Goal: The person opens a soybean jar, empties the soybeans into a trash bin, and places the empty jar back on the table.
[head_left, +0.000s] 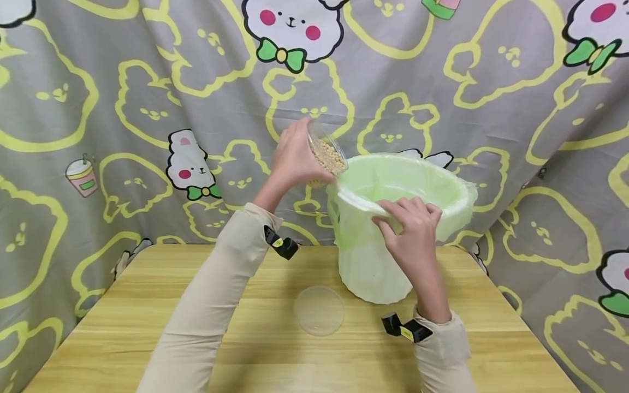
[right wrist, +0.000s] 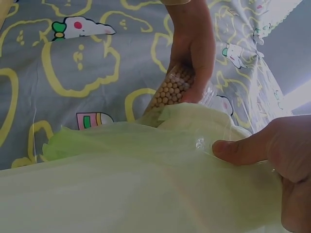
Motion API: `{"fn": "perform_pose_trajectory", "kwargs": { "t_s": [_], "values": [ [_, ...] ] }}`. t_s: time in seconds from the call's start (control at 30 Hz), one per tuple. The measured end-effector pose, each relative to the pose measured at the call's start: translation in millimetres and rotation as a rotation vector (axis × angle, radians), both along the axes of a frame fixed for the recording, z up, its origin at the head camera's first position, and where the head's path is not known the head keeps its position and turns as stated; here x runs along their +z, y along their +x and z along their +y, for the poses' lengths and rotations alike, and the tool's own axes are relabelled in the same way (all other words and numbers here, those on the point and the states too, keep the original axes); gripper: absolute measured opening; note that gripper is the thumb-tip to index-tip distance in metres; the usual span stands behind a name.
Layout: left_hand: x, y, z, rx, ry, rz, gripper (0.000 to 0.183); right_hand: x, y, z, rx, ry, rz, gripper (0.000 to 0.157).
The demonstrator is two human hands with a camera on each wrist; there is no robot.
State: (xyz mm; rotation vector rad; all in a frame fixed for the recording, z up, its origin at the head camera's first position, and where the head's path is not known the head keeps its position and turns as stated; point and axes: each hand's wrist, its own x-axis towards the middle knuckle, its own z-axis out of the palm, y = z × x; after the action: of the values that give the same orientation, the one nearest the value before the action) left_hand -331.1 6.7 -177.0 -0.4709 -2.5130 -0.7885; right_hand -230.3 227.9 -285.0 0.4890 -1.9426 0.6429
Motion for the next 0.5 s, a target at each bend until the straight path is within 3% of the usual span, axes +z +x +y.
{"fn": "perform_pose_trajectory", "kwargs": {
  "t_s": [0.23, 0.5],
  "values": [
    [9.7, -0.5, 4.2, -0.005, -0.091, -0.013, 0.128, -0.6, -2.0, 0.2, 0.004, -0.007, 0.016, 0.024],
    [13.7, 1.3, 6.2, -0.014, -0.123, -0.022, 0.129, -0.2, -2.9, 0.0, 0.007, -0.012, 0.017, 0.024]
  ]
}}
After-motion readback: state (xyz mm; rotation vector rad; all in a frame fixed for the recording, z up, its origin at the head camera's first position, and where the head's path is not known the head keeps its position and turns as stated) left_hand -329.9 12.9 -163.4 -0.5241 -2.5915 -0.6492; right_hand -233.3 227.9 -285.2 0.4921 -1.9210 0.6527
